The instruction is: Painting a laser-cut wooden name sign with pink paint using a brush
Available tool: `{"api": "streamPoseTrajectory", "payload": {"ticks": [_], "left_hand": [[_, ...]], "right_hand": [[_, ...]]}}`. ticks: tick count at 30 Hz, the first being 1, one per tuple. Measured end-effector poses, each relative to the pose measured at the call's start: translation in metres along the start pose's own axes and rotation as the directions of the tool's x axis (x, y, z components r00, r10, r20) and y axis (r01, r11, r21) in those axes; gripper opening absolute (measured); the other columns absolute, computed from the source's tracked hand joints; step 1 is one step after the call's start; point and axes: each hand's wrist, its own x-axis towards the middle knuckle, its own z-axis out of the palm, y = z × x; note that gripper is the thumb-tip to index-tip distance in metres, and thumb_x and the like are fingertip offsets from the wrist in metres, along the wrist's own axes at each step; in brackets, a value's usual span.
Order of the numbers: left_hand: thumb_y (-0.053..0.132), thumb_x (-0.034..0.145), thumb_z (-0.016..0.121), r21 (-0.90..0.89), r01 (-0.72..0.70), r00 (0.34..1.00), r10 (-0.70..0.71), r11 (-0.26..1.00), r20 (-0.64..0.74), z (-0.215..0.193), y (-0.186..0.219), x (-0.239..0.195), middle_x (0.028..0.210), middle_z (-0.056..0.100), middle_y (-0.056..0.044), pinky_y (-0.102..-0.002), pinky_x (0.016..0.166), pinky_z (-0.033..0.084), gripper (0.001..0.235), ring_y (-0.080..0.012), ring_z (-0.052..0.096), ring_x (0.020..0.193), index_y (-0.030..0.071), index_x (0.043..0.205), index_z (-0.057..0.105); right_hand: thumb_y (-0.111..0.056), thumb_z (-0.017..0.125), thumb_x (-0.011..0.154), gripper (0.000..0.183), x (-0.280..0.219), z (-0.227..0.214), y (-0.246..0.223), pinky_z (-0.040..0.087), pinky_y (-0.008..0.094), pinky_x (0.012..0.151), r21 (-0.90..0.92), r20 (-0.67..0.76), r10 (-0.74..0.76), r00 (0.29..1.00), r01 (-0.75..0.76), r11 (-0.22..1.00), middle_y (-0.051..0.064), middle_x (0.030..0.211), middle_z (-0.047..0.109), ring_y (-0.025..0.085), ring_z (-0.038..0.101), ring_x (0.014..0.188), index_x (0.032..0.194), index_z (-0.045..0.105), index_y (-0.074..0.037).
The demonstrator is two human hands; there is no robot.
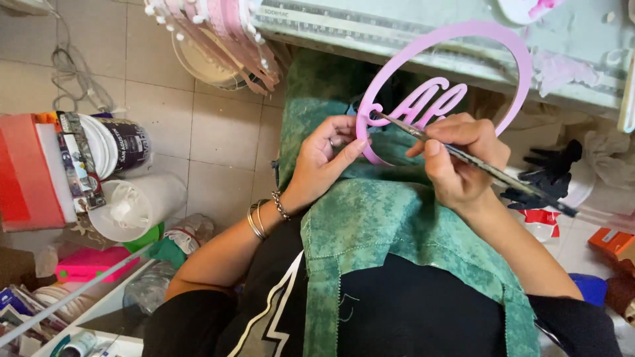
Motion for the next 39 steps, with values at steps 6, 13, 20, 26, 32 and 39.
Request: {"api": "streamPoseTrajectory", "payload": {"ticks": [6,13,20,26,32,39], "left_hand": [[0.010,0.085,0.064,0.027,-0.025,0.999,0.026,0.999,-0.032,-0.002,-0.007,0.003,0.088,0.062,-0.009,-0.027,0.068,0.056,0.022,-0.0116,0.062,0.082,-0.001,0.102,0.057],[0.008,0.084,0.065,0.039,-0.051,0.998,0.052,0.998,-0.042,0.000,-0.003,0.003,0.082,0.063,-0.010,-0.025,0.063,0.056,0.018,-0.0113,0.063,0.076,-0.003,0.096,0.057],[0.008,0.083,0.066,0.048,-0.064,0.997,0.066,0.997,-0.049,-0.002,-0.005,0.005,0.081,0.063,-0.010,-0.025,0.061,0.056,0.018,-0.0105,0.063,0.075,-0.003,0.094,0.057],[0.007,0.084,0.065,0.027,-0.034,0.998,0.035,0.999,-0.048,-0.001,-0.006,0.003,0.082,0.063,-0.011,-0.024,0.060,0.056,0.019,-0.0100,0.062,0.075,-0.004,0.095,0.057],[0.008,0.083,0.066,0.085,-0.062,0.997,0.065,0.995,-0.037,-0.003,-0.006,0.003,0.083,0.063,-0.011,-0.025,0.062,0.056,0.018,-0.0113,0.063,0.076,-0.003,0.095,0.058],[0.009,0.083,0.066,0.075,-0.051,0.998,0.054,0.996,-0.035,-0.005,-0.011,0.004,0.082,0.063,-0.012,-0.026,0.062,0.056,0.020,-0.0119,0.062,0.076,-0.004,0.095,0.056]], "right_hand": [[0.004,0.056,0.087,0.014,0.003,0.002,0.003,0.047,0.029,0.043,-0.081,0.025,-0.056,0.998,0.057,0.995,0.027,0.074,0.056,0.028,0.061,0.054,0.087,0.049,0.016],[0.004,0.060,0.085,0.012,0.009,0.010,-0.003,0.045,0.029,0.041,-0.135,0.090,-0.016,0.996,0.028,0.990,0.023,0.070,0.059,0.027,0.061,0.051,0.085,0.054,0.015],[0.004,0.056,0.088,0.011,0.013,0.016,0.002,0.046,0.028,0.044,-0.126,0.035,-0.043,0.998,0.047,0.991,0.023,0.070,0.060,0.024,0.060,0.054,0.086,0.053,0.013],[0.002,0.059,0.086,0.008,0.011,0.012,-0.003,0.045,0.026,0.043,-0.190,0.125,0.000,0.992,0.024,0.981,0.017,0.068,0.062,0.023,0.059,0.051,0.084,0.057,0.009],[0.001,0.057,0.088,0.010,0.012,0.014,-0.005,0.045,0.027,0.043,-0.158,0.065,0.006,0.998,0.005,0.987,0.020,0.068,0.060,0.023,0.059,0.052,0.085,0.055,0.011],[0.001,0.058,0.088,0.010,0.014,0.015,0.000,0.046,0.028,0.046,-0.166,0.059,-0.024,0.998,0.033,0.986,0.020,0.069,0.061,0.024,0.059,0.054,0.084,0.056,0.011]]}}
